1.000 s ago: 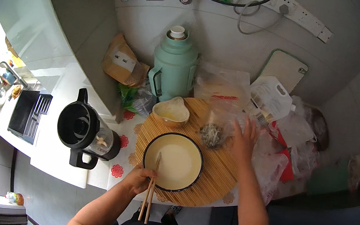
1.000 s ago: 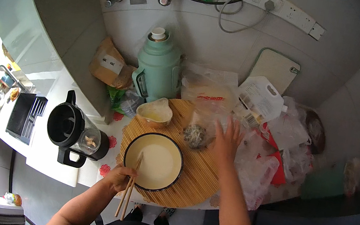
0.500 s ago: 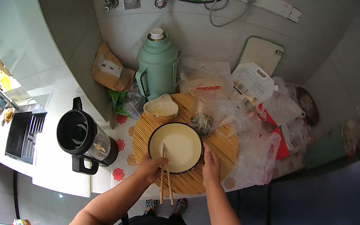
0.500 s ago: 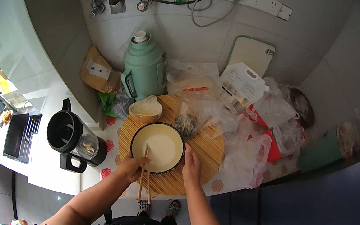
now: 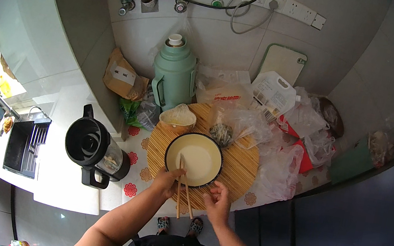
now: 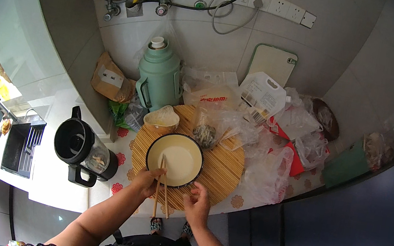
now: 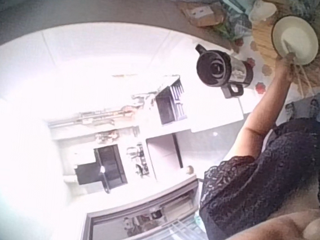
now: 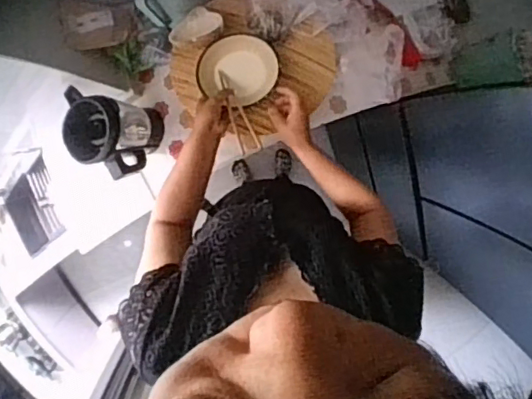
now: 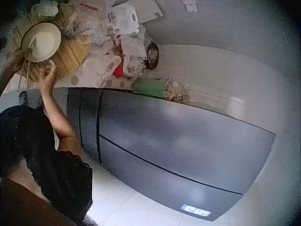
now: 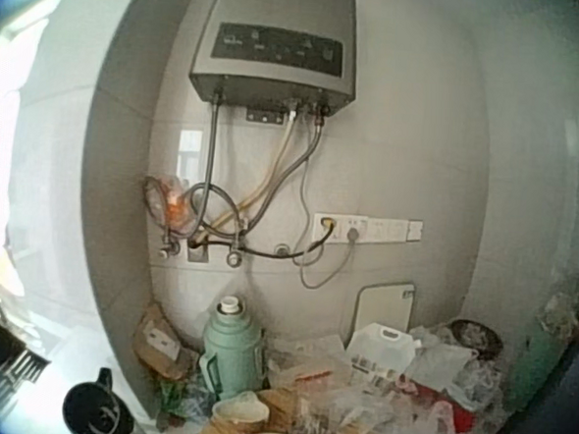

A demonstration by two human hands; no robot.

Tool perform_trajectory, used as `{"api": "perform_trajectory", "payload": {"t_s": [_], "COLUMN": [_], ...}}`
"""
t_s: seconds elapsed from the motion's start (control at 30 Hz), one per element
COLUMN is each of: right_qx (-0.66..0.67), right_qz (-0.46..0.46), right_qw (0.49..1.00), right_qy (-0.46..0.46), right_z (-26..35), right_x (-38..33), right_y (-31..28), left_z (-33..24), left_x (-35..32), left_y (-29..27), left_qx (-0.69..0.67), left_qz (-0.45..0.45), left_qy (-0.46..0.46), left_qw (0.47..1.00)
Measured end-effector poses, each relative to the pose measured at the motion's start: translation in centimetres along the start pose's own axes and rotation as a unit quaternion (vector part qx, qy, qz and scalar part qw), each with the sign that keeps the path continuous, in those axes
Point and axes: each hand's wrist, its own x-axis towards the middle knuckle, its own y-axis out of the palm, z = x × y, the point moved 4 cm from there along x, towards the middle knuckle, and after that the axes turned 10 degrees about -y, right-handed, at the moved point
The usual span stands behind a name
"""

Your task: The person stirs a white liquid in a bowl with chopsticks, then places the bowl on a cutting board and opens the refrigerator. The person also briefly lifts a pot lid on the stove.

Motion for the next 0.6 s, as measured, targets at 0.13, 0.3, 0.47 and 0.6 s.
{"api": "perform_trajectory", "payload": {"t_s": [0.13,0.3,0.47,0.6], "right_qx": [-0.015,-0.066,-0.041,0.195], "right_qz": [0.072,0.098,0.032,-0.140], "right_qw": [0.995,0.953,0.945,0.971], "right_qy": [-0.071,-0.278,-0.324,-0.001], "right_z": [2.5,4.8,6.9,1.5], "right_x": [-1.5,-0.9,0.9,4.0], "right_y": [1.4,3.0,1.7,0.1], "left_z": [0.0,-1.0,-1.3,-1.6], "left_x": [-0.3,-2.7,-2.7,-2.9], "left_y": [0.5,1.4,0.0,-0.1], "left_qx": [-0.028,-0.075,-0.062,-0.044], "left_qz": [0.024,0.024,-0.043,-0.033], "left_qy": [-0.002,-0.017,-0.010,0.000], "left_qw": [0.999,0.997,0.997,0.998]}}
